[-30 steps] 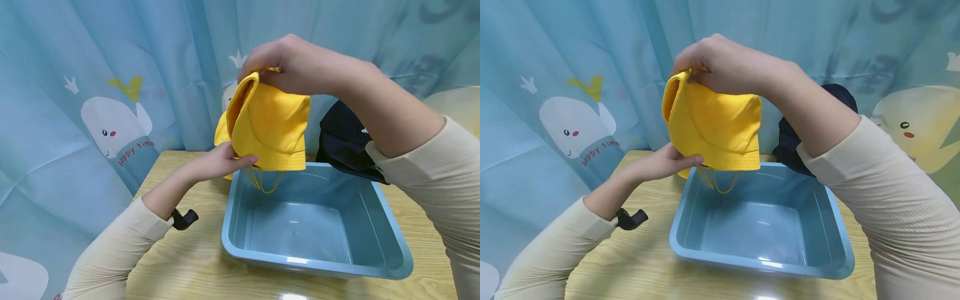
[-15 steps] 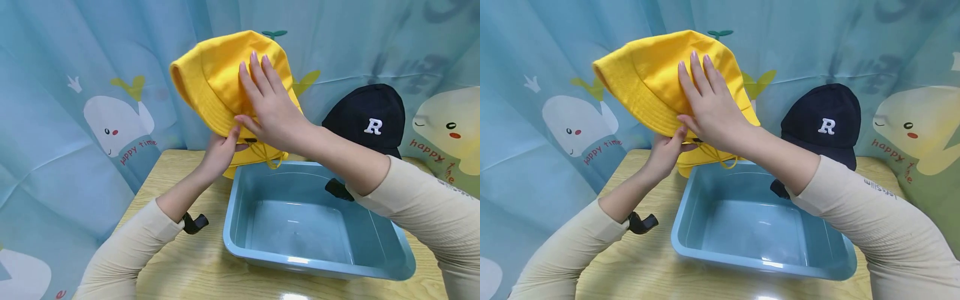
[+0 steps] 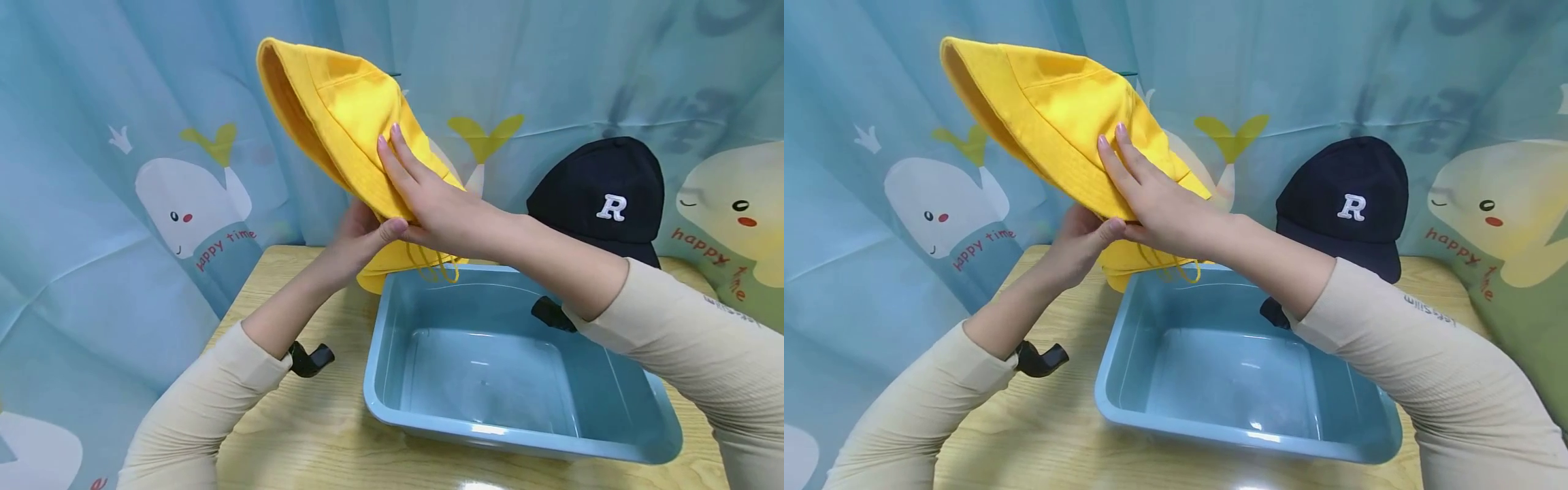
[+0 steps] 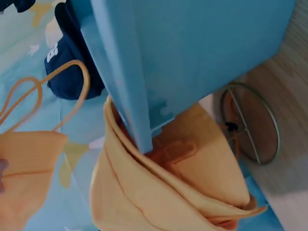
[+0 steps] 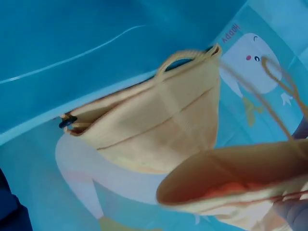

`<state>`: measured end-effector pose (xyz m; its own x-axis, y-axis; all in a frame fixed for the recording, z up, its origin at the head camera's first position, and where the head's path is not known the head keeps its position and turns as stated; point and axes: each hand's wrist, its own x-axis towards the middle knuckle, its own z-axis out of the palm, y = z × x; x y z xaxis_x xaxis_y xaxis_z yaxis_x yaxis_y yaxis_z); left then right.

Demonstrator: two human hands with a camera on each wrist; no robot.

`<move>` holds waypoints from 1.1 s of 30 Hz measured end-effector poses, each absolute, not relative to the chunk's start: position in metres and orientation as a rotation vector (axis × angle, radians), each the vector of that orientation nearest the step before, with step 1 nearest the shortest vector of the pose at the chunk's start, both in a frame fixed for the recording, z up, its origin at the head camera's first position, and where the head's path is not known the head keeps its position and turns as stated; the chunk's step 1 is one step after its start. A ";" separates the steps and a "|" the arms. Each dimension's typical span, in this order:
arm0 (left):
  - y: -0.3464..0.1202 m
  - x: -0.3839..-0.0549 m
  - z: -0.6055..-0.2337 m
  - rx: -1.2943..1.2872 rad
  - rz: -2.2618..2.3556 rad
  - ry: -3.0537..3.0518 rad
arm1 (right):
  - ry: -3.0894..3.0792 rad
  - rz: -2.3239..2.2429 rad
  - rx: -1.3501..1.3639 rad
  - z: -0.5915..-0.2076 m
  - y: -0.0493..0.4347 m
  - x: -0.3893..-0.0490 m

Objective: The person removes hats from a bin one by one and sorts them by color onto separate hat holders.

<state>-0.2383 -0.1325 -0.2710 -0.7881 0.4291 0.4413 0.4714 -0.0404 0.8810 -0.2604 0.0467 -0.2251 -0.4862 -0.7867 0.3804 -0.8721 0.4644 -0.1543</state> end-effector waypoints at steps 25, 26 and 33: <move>-0.160 -0.258 -0.236 -0.982 -1.091 -1.943 | -1.809 0.809 1.395 -0.199 0.069 -0.285; -0.164 -0.261 -0.237 -0.954 -1.048 -1.887 | -1.795 0.796 1.353 -0.199 0.071 -0.287; -0.182 -0.277 -0.233 -0.811 -0.992 -1.661 | -1.714 0.841 1.090 -0.199 0.087 -0.297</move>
